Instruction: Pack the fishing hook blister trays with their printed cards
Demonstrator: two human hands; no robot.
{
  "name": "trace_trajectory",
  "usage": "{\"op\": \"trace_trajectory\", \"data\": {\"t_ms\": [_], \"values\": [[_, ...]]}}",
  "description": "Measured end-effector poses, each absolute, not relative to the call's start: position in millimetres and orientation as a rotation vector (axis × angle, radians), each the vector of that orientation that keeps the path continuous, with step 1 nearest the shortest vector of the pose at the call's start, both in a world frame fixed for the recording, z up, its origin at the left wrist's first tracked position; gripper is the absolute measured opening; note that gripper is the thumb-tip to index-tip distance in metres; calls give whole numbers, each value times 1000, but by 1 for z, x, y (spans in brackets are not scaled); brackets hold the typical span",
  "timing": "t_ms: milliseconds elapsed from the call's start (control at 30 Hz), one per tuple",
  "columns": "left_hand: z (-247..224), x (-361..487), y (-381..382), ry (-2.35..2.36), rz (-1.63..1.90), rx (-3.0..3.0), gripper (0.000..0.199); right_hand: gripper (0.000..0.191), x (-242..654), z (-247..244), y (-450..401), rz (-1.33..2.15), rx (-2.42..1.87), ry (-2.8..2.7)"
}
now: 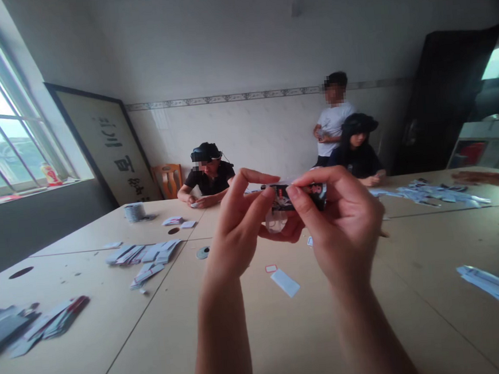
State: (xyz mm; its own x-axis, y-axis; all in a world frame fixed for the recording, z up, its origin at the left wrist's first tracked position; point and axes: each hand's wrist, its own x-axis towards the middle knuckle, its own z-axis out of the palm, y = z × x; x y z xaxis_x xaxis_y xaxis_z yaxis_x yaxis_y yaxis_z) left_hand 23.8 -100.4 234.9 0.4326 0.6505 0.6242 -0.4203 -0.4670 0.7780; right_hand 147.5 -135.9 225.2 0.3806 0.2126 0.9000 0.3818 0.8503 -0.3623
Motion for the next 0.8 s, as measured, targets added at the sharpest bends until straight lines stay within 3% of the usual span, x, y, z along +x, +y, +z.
{"op": "trace_trajectory", "data": {"t_ms": [800], "values": [[235,32,-103,228,1396,1672,7,8,146,225,-136,-90,-568,-1194]]}}
